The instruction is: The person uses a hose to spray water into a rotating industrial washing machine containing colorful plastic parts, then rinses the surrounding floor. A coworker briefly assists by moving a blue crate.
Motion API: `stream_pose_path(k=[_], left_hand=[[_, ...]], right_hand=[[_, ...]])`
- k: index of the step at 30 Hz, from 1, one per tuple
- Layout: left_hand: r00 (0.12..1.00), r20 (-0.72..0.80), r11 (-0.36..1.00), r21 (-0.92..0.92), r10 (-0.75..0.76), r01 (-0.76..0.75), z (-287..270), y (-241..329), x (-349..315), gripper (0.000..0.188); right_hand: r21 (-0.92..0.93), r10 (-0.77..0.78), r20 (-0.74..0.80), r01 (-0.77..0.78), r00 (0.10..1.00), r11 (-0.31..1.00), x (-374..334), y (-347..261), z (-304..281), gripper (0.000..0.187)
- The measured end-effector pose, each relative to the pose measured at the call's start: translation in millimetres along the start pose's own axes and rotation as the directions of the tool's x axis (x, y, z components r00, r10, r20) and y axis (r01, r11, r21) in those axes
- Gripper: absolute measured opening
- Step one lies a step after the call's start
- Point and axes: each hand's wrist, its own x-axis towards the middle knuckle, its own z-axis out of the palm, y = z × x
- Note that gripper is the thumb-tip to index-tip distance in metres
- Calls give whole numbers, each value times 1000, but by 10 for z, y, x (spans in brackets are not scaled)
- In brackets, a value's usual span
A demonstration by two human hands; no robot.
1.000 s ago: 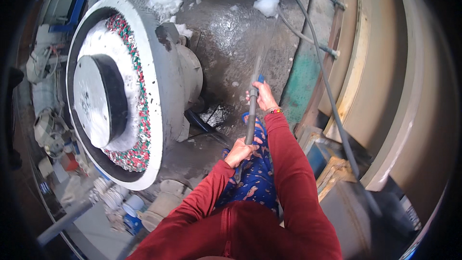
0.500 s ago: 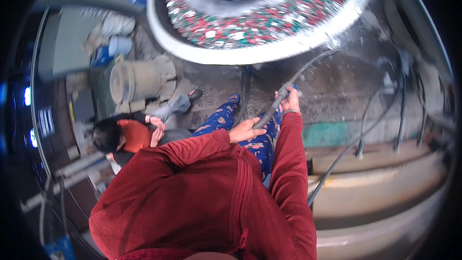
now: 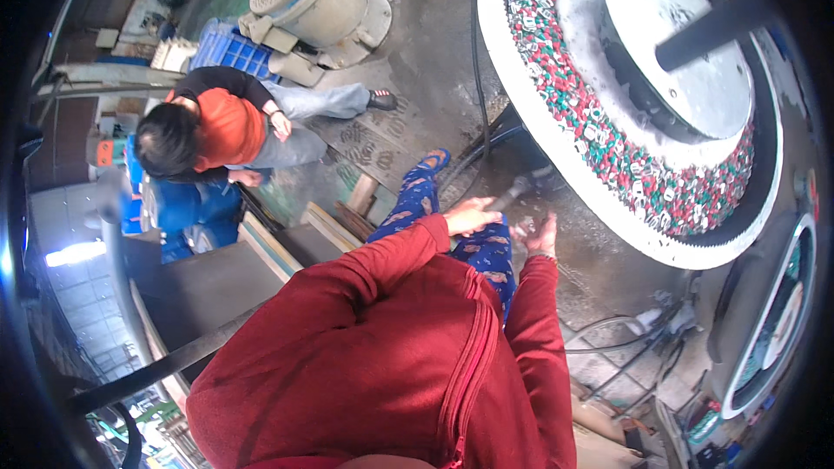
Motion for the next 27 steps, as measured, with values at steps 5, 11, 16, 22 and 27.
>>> stream_pose_path(k=[5, 11, 16, 22, 27], left_hand=[[984, -136, 896, -441, -113, 42, -427, -234, 326, 64], [983, -164, 710, -702, -79, -60, -793, -462, 379, 25], [940, -321, 546, -811, -115, -210, -996, -453, 360, 19], [973, -199, 407, -903, -113, -137, -1542, -270, 556, 19], [994, -68, 202, -978, -82, -50, -2100, 62, 920, 18]], right_hand=[[-245, -39, -142, 3, 989, 970, -147, -10, -366, 66], [-410, 4, -230, -100, 973, 907, -351, -31, -737, 58], [-629, -28, -284, -164, 958, 760, -368, -104, -431, 51], [-895, -325, 444, 397, 835, -203, -301, 184, 865, 37], [-809, -152, 582, 550, 799, -205, -263, 598, 2141, 66]])
